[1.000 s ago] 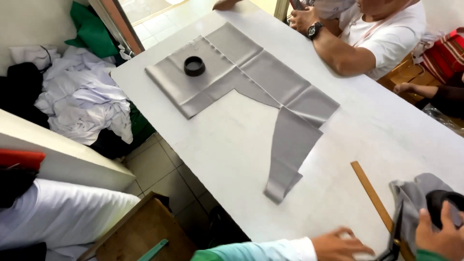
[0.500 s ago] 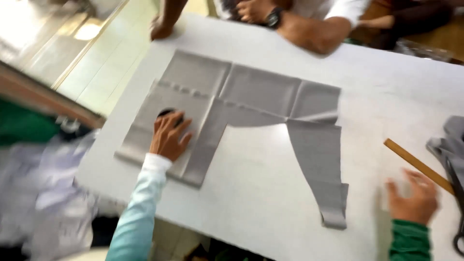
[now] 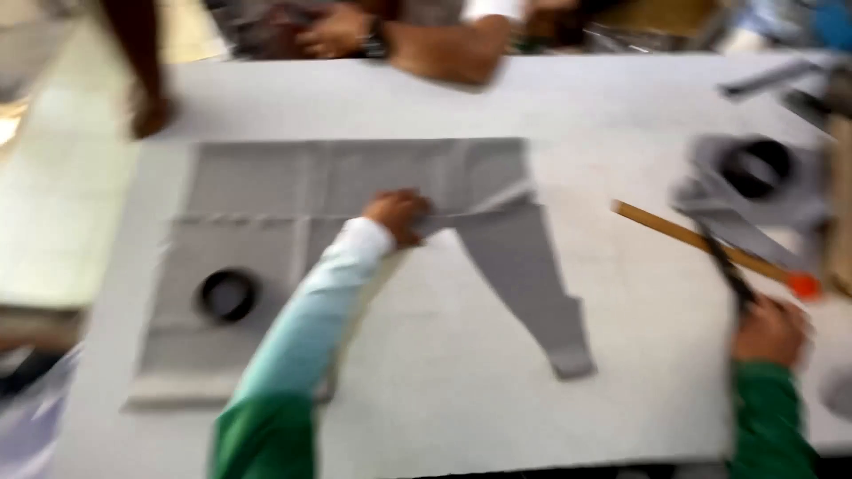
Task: A person marks a paper pattern onto fabric using a ruler and chalk, then cuts the fabric along the lines with scissors.
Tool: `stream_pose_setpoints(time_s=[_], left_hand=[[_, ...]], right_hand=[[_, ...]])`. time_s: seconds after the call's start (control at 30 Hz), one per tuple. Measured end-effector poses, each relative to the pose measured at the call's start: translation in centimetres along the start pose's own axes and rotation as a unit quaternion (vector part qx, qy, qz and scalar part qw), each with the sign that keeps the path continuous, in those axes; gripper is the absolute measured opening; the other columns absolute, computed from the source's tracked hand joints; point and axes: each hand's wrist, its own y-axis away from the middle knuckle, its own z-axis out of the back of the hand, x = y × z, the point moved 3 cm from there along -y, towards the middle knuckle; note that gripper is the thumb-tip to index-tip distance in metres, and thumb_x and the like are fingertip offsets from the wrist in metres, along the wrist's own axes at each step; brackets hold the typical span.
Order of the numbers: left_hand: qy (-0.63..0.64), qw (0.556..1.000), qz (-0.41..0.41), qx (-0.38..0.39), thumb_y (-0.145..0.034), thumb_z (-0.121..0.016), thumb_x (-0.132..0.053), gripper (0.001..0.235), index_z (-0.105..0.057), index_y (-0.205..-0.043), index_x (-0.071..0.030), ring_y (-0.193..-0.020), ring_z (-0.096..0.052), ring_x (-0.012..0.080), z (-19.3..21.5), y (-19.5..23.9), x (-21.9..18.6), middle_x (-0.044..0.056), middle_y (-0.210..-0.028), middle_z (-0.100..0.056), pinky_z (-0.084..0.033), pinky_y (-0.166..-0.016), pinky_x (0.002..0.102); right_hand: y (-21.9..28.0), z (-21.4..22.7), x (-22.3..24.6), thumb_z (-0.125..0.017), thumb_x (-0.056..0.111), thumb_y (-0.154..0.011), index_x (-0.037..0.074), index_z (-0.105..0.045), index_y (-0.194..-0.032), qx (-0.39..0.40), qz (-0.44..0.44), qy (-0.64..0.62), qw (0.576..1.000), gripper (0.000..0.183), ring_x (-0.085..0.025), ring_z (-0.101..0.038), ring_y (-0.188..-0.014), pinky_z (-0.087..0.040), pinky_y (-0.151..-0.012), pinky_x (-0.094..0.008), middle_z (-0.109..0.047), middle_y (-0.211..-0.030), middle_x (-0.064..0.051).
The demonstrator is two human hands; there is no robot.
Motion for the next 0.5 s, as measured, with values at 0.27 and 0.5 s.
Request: stream_pose_setpoints(time_s=[0.27,0.5], left_hand=[[0.077,0.996,0.039,0.026,-0.069,-0.084,-0.05,0.038,-0.075,-0.099,-0.028,-0.111,-0.062,0.0224,0.6,0.1,2.1,-0.006,-0.1,-0.074,-0.039,-0.103,0.041],[-0.014,0.981,0.089,0.173,-0.075,-0.075,-0.06,0.049,-0.072,-0.112,-0.028,-0.114,-0.065,0.0244,5.7,0.4,2.4,-0.006,-0.12,-0.071,-0.043,-0.094,0.054]], right_hand=[[2.7,2.8,-1.1,-0.063,0.006,-0.077,0.003,-0.061,-0.152,0.147,-0.022,-0.174,0.974,0.075,-0.046,-0.055,-0.105,-0.045,-0.1,-0.053,-0.06,-0.113,-0.027],[3.4,-1.8,-5.7,-0.071,-0.033,-0.066,-0.01,-0.031,-0.179,0.242,-0.129,-0.433,0.859,0.121,-0.048,-0.051,-0.109,-0.043,-0.096,-0.056,-0.053,-0.132,-0.042]])
